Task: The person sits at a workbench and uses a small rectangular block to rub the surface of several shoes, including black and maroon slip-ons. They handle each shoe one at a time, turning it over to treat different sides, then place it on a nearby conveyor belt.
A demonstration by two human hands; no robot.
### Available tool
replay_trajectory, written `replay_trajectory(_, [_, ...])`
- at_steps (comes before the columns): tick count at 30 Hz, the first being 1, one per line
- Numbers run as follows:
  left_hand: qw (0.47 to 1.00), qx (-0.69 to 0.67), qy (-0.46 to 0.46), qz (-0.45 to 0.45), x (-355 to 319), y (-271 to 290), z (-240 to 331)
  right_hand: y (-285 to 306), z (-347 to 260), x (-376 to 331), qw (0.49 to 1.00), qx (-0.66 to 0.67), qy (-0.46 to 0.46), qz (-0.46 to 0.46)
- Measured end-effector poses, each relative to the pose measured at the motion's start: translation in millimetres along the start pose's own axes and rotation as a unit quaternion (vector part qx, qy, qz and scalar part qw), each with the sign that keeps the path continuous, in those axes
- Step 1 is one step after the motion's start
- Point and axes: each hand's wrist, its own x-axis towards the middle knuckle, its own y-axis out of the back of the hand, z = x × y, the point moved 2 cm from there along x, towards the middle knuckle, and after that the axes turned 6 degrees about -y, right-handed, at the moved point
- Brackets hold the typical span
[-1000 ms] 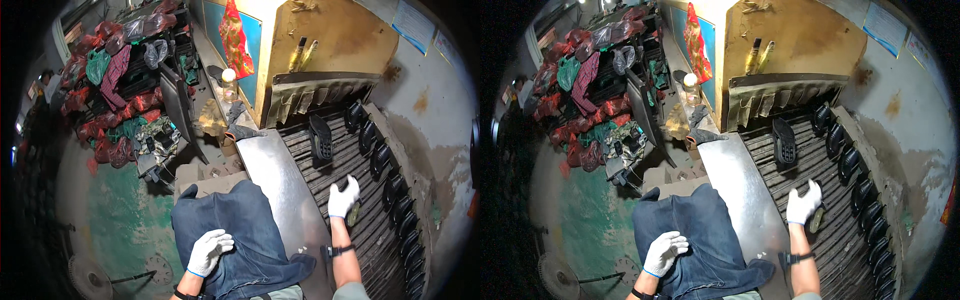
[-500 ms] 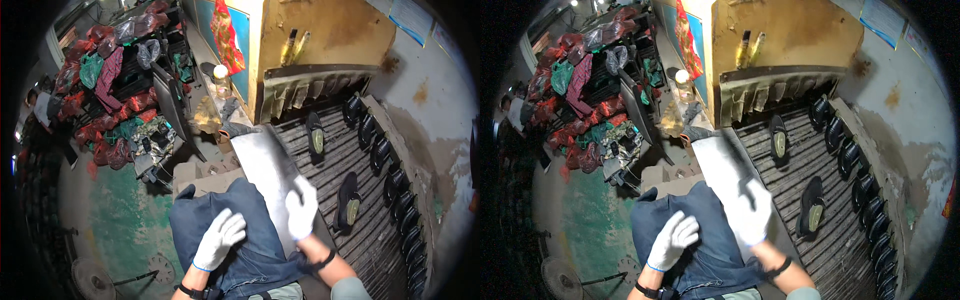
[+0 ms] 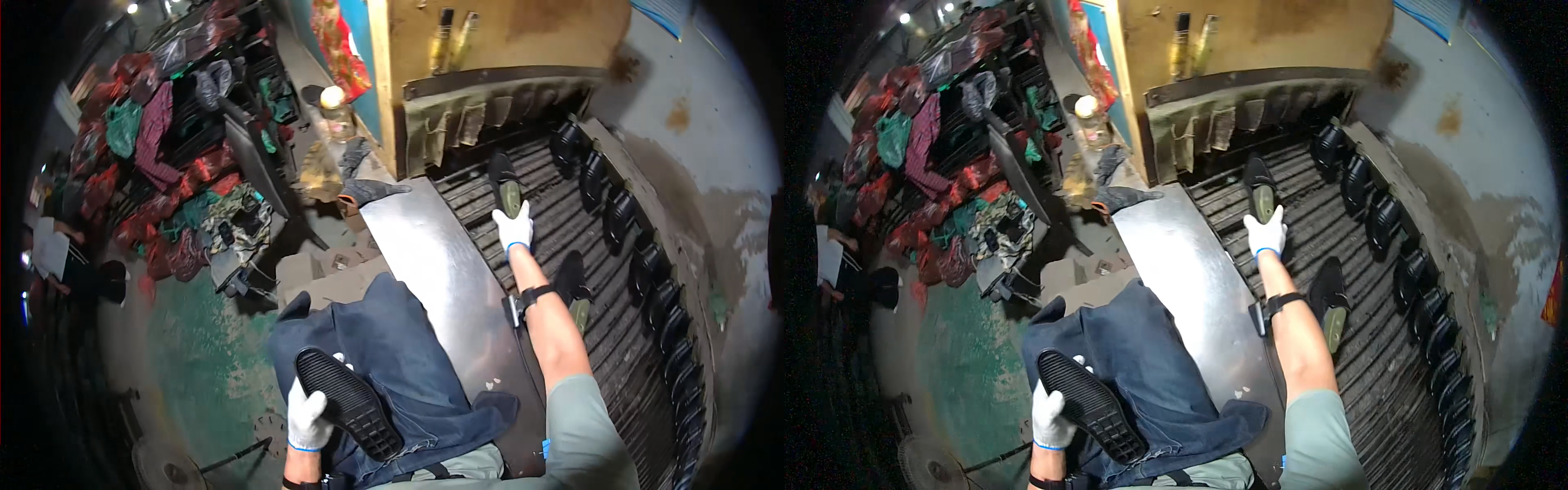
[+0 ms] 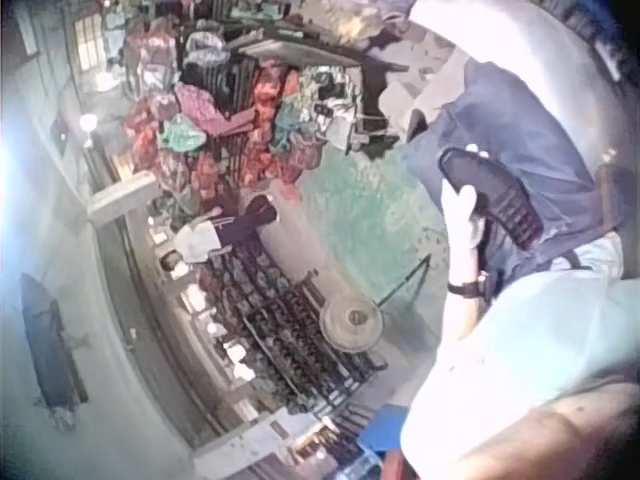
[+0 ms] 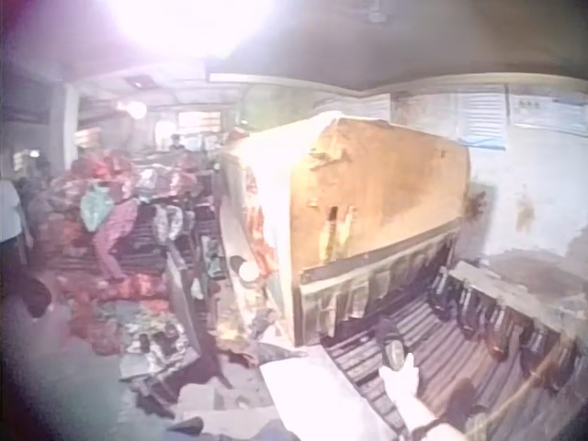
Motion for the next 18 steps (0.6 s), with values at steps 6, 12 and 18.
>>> replay_trajectory(6, [0.989,0.124,-0.052,-0.055,31,20,26,-7,19,41,0.997,-0.012,0.069,-0.037])
replay_trajectory(12, [0.999,0.002,0.012,-0.043,44,9,10,34,35,-90,0.61,0.628,-0.271,-0.4])
replay_trajectory(18, [0.996,-0.057,0.037,-0.05,35,-3,2,150,-35,-284,0.445,0.67,-0.143,-0.577])
